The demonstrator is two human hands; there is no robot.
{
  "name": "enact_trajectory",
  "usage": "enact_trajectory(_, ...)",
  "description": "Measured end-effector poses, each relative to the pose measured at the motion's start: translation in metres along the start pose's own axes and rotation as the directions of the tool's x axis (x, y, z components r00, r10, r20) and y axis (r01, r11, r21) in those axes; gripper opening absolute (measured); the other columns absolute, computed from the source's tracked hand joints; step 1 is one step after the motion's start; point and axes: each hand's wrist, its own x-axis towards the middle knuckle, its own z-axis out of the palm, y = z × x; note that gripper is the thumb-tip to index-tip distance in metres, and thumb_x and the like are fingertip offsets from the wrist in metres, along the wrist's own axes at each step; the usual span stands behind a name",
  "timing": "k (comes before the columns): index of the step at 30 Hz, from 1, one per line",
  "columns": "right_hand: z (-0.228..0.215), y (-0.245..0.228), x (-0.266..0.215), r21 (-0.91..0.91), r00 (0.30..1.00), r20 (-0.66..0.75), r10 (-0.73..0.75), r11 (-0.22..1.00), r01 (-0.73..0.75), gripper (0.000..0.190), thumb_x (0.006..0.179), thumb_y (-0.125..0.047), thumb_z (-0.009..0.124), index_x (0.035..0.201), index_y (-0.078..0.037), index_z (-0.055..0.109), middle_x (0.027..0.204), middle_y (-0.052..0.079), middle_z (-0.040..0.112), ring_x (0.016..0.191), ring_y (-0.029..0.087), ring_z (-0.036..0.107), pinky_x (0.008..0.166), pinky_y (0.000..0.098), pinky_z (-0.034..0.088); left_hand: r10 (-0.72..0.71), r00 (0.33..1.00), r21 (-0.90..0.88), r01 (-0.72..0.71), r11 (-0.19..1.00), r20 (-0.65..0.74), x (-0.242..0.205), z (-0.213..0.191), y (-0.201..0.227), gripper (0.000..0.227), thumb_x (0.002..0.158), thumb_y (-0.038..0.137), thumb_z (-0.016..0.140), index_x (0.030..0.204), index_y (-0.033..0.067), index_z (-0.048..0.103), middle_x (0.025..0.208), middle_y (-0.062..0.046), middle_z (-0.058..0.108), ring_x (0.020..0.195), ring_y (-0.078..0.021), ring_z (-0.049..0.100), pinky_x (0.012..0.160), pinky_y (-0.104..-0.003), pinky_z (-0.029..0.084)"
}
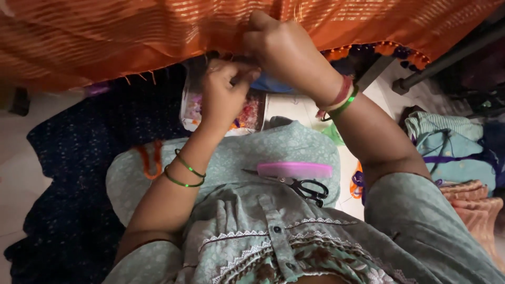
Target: The recorder is attaching and trimming decorative tassels on the edge of an orange fabric while sitting on the floor.
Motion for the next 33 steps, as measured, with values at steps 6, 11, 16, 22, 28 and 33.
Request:
enact_trajectory(6, 0.001, 0.003, -0.007, 0.085, 0.999, -0.004, 0.052, 0.995, -0.051, 0.01, 0.085, -0.008, 0.078, 0.089, -0.006, 0.069, 0.097, 0.014, 0.062, 0.075, 0.034, 0.066, 0.066, 0.044, 0.053, 0.32, 0.945, 0.453, -0.313, 0.835, 0.064, 0.004, -0.001, 0.027, 0.013, 0.075, 0.007, 0.08, 0.081, 0.0069, 0.068, 0.084, -0.011, 0.068, 0.093, -0.0349, 0.063, 0.082, -0.049, 0.046)
enact_trajectory(11, -0.013, -0.015, -0.036, 0.13, 0.964, -0.215, 0.154, 0.983, -0.128, 0.019, 0.093, -0.011, 0.083, 0.103, -0.003, 0.07, 0.098, 0.015, 0.062, 0.083, 0.036, 0.067, 0.072, 0.0434, 0.053, -0.211, 0.972, -0.02, 0.215, 0.977, 0.107, -0.007, 0.03, -0.018, 0.01, 0.093, 0.012, 0.077, 0.096, 0.0037, 0.071, 0.087, -0.008, 0.068, 0.08, -0.0213, 0.067, 0.074, -0.035, 0.052)
enact_trajectory(16, 0.0, -0.033, -0.061, 0.573, 0.843, 0.155, 0.514, 0.648, -0.501, 0.024, 0.096, -0.009, 0.07, 0.119, -0.005, 0.067, 0.089, 0.009, 0.071, 0.071, 0.022, 0.073, 0.064, 0.0319, 0.057, -0.283, 0.915, -0.567, 0.4, 0.72, 0.286, -0.017, 0.04, -0.044, 0.009, 0.096, 0.0, 0.071, 0.104, 0.0006, 0.074, 0.099, 0.0, 0.073, 0.091, -0.0079, 0.064, 0.082, -0.026, 0.053)
enact_trajectory(22, 0.012, -0.016, -0.094, 0.094, 0.978, -0.019, 0.207, 0.974, -0.205, 0.016, 0.089, -0.002, 0.074, 0.102, -0.01, 0.074, 0.089, 0.011, 0.068, 0.076, 0.031, 0.068, 0.066, 0.0406, 0.054, -0.382, 0.873, -0.525, 0.488, 0.697, 0.304, -0.009, 0.023, -0.022, 0.009, 0.094, 0.009, 0.075, 0.101, 0.0041, 0.077, 0.087, 0.002, 0.073, 0.078, -0.0048, 0.063, 0.069, -0.024, 0.05)
enact_trajectory(28, -0.03, -0.03, -0.041, 0.007, 1.0, -0.022, -0.008, 1.0, 0.008, 0.018, 0.086, -0.008, 0.071, 0.104, -0.009, 0.073, 0.098, 0.007, 0.063, 0.083, 0.03, 0.068, 0.066, 0.0399, 0.053, 0.102, 0.993, -0.047, -0.099, 0.994, 0.064, -0.003, 0.011, -0.019, 0.012, 0.083, 0.006, 0.081, 0.095, 0.0027, 0.078, 0.087, -0.009, 0.072, 0.092, -0.0257, 0.063, 0.084, -0.037, 0.051)
enact_trajectory(33, -0.007, -0.003, -0.007, -0.005, 0.998, 0.059, 0.005, 1.0, -0.005, 0.007, 0.085, -0.011, 0.073, 0.089, -0.008, 0.068, 0.094, 0.012, 0.06, 0.074, 0.031, 0.065, 0.062, 0.0425, 0.052, -0.004, 0.999, -0.031, 0.005, 1.0, 0.037, -0.001, 0.01, -0.013, 0.012, 0.082, 0.01, 0.083, 0.087, 0.0035, 0.074, 0.084, -0.011, 0.068, 0.092, -0.0306, 0.062, 0.083, -0.041, 0.049)
